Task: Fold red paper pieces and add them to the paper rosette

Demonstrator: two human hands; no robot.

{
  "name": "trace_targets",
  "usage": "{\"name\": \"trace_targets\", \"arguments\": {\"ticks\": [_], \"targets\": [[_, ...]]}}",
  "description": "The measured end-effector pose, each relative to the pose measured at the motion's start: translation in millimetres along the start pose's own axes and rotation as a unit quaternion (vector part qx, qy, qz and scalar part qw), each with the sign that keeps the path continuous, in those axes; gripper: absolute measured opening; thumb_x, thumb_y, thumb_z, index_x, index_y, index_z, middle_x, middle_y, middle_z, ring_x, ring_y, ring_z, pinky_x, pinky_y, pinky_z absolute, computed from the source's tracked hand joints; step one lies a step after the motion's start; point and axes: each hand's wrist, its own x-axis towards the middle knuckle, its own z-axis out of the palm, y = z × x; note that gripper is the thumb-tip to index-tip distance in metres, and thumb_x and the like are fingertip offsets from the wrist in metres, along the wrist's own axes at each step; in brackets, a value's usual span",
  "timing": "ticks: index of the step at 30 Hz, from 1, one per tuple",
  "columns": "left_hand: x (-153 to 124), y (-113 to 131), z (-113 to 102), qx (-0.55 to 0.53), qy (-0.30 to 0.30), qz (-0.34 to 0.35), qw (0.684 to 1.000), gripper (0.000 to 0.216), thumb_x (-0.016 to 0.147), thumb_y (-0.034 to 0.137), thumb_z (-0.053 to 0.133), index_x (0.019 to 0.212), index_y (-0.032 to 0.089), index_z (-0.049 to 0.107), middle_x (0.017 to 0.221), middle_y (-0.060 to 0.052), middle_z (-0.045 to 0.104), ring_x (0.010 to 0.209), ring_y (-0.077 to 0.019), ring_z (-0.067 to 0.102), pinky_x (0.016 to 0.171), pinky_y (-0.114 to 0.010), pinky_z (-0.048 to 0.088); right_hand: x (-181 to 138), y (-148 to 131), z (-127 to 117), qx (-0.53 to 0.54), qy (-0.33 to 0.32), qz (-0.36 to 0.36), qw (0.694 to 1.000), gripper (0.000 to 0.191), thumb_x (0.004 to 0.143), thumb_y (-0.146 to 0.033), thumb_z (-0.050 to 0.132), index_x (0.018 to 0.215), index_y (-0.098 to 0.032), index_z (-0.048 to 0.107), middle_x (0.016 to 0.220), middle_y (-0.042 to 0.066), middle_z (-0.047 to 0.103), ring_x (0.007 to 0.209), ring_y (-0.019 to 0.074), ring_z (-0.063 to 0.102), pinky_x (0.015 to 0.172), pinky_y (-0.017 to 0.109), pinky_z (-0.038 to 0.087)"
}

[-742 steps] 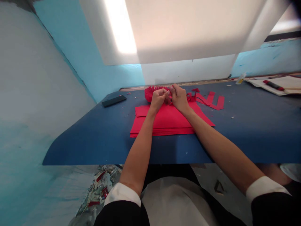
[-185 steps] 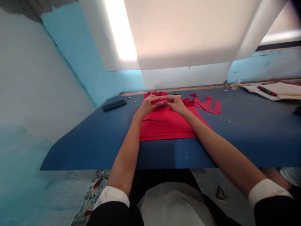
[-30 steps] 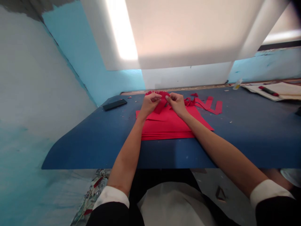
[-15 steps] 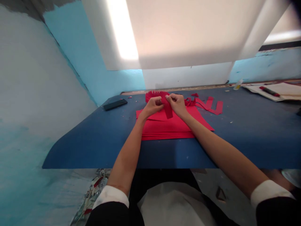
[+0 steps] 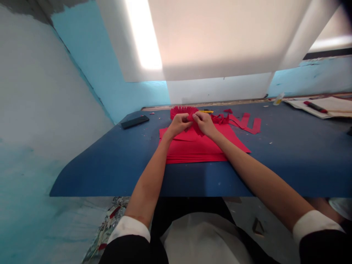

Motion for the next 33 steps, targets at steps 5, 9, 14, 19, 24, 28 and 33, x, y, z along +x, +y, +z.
{"name": "trace_targets", "arguments": {"ticks": [5, 9, 14, 19, 24, 28, 33], "targets": [[2.1, -0.7, -2.1, -0.002, 0.031, 0.014, 0.999, 0.032, 0.078, 0.024, 0.084, 0.064, 0.018, 0.055, 0.054, 0.004, 0.058, 0.046, -0.0065, 0.053, 0.046, -0.019, 0.037, 1.2, 1.8, 0.6, 0.027, -0.021, 0.014, 0.999, 0.048, 0.094, -0.049, 0.062, 0.062, -0.025, 0.035, 0.06, -0.005, 0.034, 0.062, 0.0132, 0.033, 0.063, 0.031, 0.025], [1.3, 0.9, -2.3, -0.001, 0.022, 0.007, 1.0, 0.029, 0.079, 0.023, 0.082, 0.065, 0.018, 0.057, 0.055, 0.003, 0.061, 0.046, -0.0074, 0.054, 0.046, -0.019, 0.039, 0.8, 3.1, -0.1, 0.03, -0.028, 0.012, 0.999, 0.052, 0.095, -0.057, 0.06, 0.061, -0.025, 0.037, 0.059, -0.004, 0.036, 0.062, 0.0137, 0.035, 0.062, 0.031, 0.025], [-1.0, 4.7, -3.1, 0.006, 0.017, 0.007, 1.0, 0.025, 0.077, 0.018, 0.077, 0.063, 0.018, 0.057, 0.051, 0.004, 0.058, 0.044, -0.0077, 0.053, 0.045, -0.02, 0.039, -0.7, 1.1, 0.4, 0.05, -0.009, 0.019, 0.999, 0.056, 0.088, -0.071, 0.064, 0.063, -0.024, 0.047, 0.06, -0.004, 0.042, 0.061, 0.0129, 0.037, 0.061, 0.031, 0.026], [-1.8, 7.4, -3.5, 0.003, 0.022, 0.0, 1.0, 0.021, 0.074, 0.017, 0.073, 0.061, 0.019, 0.057, 0.049, 0.005, 0.057, 0.042, -0.0076, 0.05, 0.043, -0.02, 0.037, -1.4, -1.9, 1.6, 0.084, 0.034, 0.043, 0.995, 0.055, 0.081, -0.07, 0.077, 0.066, -0.022, 0.053, 0.058, -0.004, 0.048, 0.059, 0.0117, 0.038, 0.059, 0.03, 0.028], [-1.9, 5.7, -3.9, 0.0, 0.018, -0.003, 1.0, 0.021, 0.073, 0.016, 0.072, 0.06, 0.019, 0.056, 0.049, 0.005, 0.056, 0.041, -0.0079, 0.05, 0.042, -0.02, 0.036, -0.6, -1.8, 0.2, 0.083, 0.032, 0.019, 0.996, 0.039, 0.087, -0.043, 0.073, 0.063, -0.023, 0.049, 0.057, -0.005, 0.045, 0.058, 0.0111, 0.036, 0.06, 0.03, 0.029], [-2.2, 4.2, -3.7, -0.003, 0.008, -0.01, 1.0, 0.021, 0.074, 0.015, 0.072, 0.062, 0.019, 0.056, 0.049, 0.005, 0.056, 0.043, -0.008, 0.052, 0.044, -0.02, 0.038, 0.0, -2.7, -1.4, 0.069, 0.017, 0.017, 0.997, 0.03, 0.087, -0.029, 0.068, 0.063, -0.023, 0.051, 0.056, -0.006, 0.044, 0.059, 0.0116, 0.036, 0.061, 0.03, 0.029], [-4.7, 7.7, -1.8, 0.001, -0.021, -0.022, 1.0, 0.025, 0.077, 0.018, 0.076, 0.064, 0.019, 0.055, 0.05, 0.005, 0.055, 0.044, -0.0082, 0.052, 0.044, -0.02, 0.038, -2.2, -5.4, -2.1, 0.033, 0.004, 0.004, 0.999, 0.024, 0.085, -0.024, 0.065, 0.064, -0.023, 0.051, 0.058, -0.005, 0.046, 0.061, 0.0127, 0.039, 0.063, 0.031, 0.03]]}}
